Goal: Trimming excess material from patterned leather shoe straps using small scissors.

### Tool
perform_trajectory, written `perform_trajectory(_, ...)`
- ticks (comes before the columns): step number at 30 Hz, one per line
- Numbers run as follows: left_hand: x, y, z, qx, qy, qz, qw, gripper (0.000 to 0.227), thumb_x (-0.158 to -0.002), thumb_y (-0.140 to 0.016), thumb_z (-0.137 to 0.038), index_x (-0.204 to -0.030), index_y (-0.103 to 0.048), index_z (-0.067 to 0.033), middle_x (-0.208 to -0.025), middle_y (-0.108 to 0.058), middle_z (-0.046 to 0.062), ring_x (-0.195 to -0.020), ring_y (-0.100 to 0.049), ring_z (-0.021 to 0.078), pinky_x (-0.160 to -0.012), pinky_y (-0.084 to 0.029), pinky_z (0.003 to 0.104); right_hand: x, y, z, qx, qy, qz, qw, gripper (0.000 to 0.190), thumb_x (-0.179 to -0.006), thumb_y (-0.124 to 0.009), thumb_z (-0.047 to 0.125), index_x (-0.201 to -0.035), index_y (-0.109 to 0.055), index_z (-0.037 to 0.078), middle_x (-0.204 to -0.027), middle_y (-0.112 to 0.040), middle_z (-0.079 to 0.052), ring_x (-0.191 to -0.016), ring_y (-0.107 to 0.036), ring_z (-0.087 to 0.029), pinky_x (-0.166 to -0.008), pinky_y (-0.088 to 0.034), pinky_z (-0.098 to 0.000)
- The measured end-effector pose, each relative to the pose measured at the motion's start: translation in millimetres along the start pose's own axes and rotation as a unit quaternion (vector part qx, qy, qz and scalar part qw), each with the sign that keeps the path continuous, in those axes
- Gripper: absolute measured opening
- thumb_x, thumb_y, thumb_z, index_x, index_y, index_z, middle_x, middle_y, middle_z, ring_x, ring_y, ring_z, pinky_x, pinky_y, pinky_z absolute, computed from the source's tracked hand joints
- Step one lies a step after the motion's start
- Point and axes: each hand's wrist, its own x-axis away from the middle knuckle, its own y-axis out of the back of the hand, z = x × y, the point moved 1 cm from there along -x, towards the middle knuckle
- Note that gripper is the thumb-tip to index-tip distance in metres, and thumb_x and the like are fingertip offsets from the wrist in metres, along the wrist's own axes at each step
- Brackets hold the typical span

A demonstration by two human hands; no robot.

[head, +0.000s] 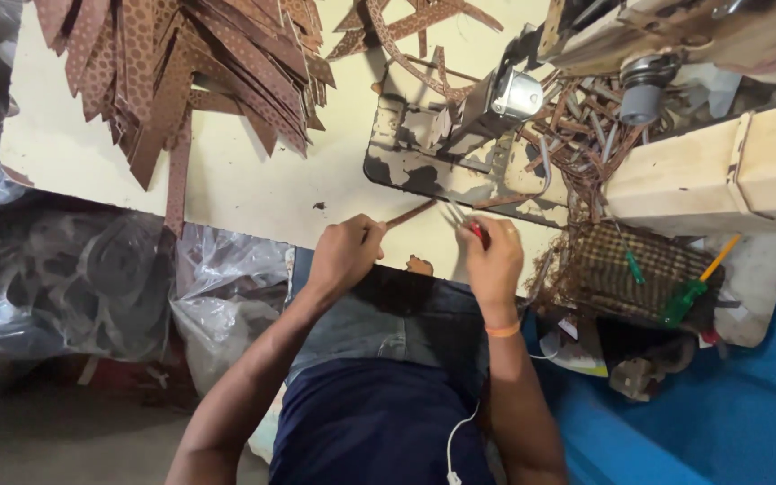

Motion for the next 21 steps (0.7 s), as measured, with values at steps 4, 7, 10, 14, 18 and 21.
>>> perform_trajectory(4,-8.8,-17.8,0.8,-0.116,-0.04,-0.035,0.992,0.031,-0.095,-0.064,-0.031,-0.084,-0.073,-0.0027,-0.07,-0.068,0.024,-0.069,-0.068,0.0432,-0.063,-0.053,0.053,6.6,11.9,30.8,-0.091,-0.054,-0.01,0.994,0.013,-0.097,-0.07,0.011,-0.108,-0.072,0.005,-0.102,-0.065,-0.014,-0.087,-0.066,-0.028,-0.074,-0.054,-0.0369)
perform_trajectory(7,-12.2,-24.2,-4.4,-0.139,-0.04,-0.035,0.989,0.034,-0.096,-0.062,-0.032,-0.081,-0.07,-0.0021,-0.071,-0.068,0.025,-0.069,-0.067,0.0447,-0.066,-0.054,0.054,12.2,-3.1,57.8,-0.03,0.07,0.016,0.997,0.011,-0.096,-0.072,0.011,-0.103,-0.069,0.003,-0.09,-0.068,-0.013,-0.083,-0.065,-0.03,-0.074,-0.051,-0.0395)
perform_trajectory(10,-10.8,-21.4,-4.1,-0.16,-0.038,-0.025,0.986,0.035,-0.097,-0.059,-0.032,-0.082,-0.069,-0.0022,-0.071,-0.068,0.025,-0.069,-0.067,0.0457,-0.066,-0.053,0.056,9.6,-18.6,53.6,-0.045,0.012,0.043,0.998,0.014,-0.096,-0.072,0.012,-0.105,-0.068,0.002,-0.089,-0.069,-0.013,-0.075,-0.067,-0.029,-0.066,-0.052,-0.0386)
perform_trajectory(14,-2.9,-10.1,-4.5,-0.2,-0.011,0.008,0.98,0.037,-0.097,-0.057,-0.035,-0.081,-0.069,-0.0031,-0.072,-0.068,0.025,-0.069,-0.067,0.0468,-0.067,-0.053,0.058,7.8,-20.6,54.7,-0.028,0.008,0.039,0.999,0.011,-0.097,-0.072,0.013,-0.103,-0.068,0.004,-0.089,-0.068,-0.013,-0.074,-0.068,-0.031,-0.064,-0.053,-0.0393)
perform_trajectory(18,-4.8,-12.3,1.8,-0.211,-0.009,0.001,0.978,0.035,-0.096,-0.058,-0.033,-0.08,-0.069,-0.0037,-0.071,-0.068,0.026,-0.069,-0.067,0.0473,-0.066,-0.053,0.058,10.6,-23.7,59.3,-0.056,0.032,0.044,0.997,0.013,-0.096,-0.072,0.012,-0.104,-0.067,0.004,-0.091,-0.069,-0.013,-0.075,-0.07,-0.03,-0.065,-0.055,-0.0378)
perform_trajectory(21,-4.7,-14.0,6.8,-0.217,-0.021,-0.008,0.976,0.035,-0.096,-0.058,-0.032,-0.079,-0.069,-0.0036,-0.071,-0.068,0.026,-0.068,-0.068,0.0471,-0.066,-0.054,0.058,13.0,-25.2,55.4,-0.062,0.022,0.057,0.996,0.012,-0.096,-0.072,0.011,-0.104,-0.066,0.004,-0.089,-0.068,-0.013,-0.072,-0.07,-0.029,-0.064,-0.055,-0.0375)
